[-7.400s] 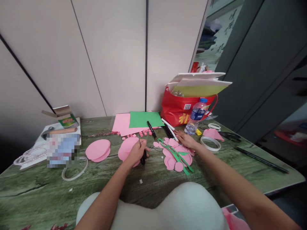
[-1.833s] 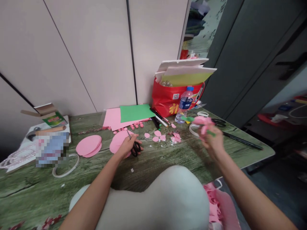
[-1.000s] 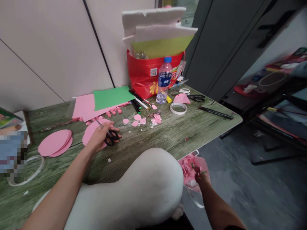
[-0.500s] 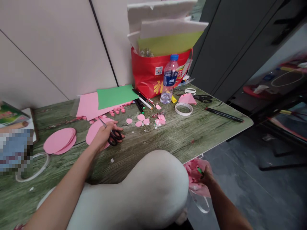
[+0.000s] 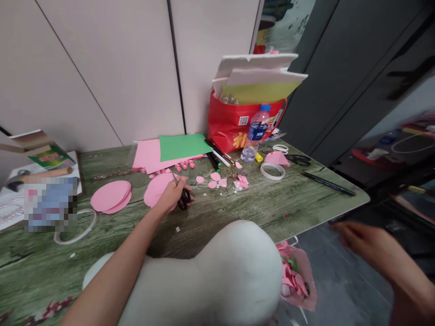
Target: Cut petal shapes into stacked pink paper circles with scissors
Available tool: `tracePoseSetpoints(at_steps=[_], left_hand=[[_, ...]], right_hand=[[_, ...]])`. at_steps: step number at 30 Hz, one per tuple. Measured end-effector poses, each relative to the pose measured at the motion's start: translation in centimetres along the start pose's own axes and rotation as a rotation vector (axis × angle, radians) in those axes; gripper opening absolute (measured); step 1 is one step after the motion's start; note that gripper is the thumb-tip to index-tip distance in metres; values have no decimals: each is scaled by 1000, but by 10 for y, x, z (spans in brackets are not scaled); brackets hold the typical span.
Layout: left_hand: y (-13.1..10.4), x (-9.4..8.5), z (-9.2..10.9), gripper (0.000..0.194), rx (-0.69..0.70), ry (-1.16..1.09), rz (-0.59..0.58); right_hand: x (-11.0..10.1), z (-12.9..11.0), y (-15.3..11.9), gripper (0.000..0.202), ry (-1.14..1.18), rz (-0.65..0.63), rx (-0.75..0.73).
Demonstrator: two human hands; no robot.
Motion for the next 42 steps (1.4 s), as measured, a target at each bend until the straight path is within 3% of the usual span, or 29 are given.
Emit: tracePoseSetpoints(at_steps=[1, 3, 6, 9, 11, 14, 19, 26, 33, 42], left_hand=[[0, 0, 0, 21, 3, 6, -2], [-1, -1, 1, 20, 10, 18, 1], [-4, -4, 4, 19, 27, 28, 16], [-6, -8, 7, 19, 46, 35, 24], [-7, -9, 7, 20, 56, 40, 16], [-5, -10, 5, 22, 70, 49, -1], [0, -12, 2, 26, 87, 53, -14], [1, -18, 1, 27, 94, 58, -15], [0, -18, 1, 28, 73, 54, -7], [-3, -19, 2, 22, 56, 45, 4]], right_hand=[[-3, -28, 6, 25, 99, -28, -69], [0, -90, 19, 39, 261, 44, -205], [52, -174, 35, 52, 195, 31, -408], [111, -217, 46, 66, 90, -14, -485], [136, -231, 46, 67, 43, -23, -499], [154, -250, 36, 65, -8, -49, -556], [161, -289, 16, 63, -43, -117, -729], [166, -331, 27, 57, -88, -131, -888], [160, -336, 33, 41, -193, -118, -918], [146, -332, 32, 33, -346, -58, -820]])
Point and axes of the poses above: each hand's wrist, its own y-axis towards the middle knuckle, its own x-axis out of the palm, z = x × y, the point moved 6 cm from there along y, towards the middle knuckle, and after that the axes turned 6 degrees about -y, right-handed, at the moved point
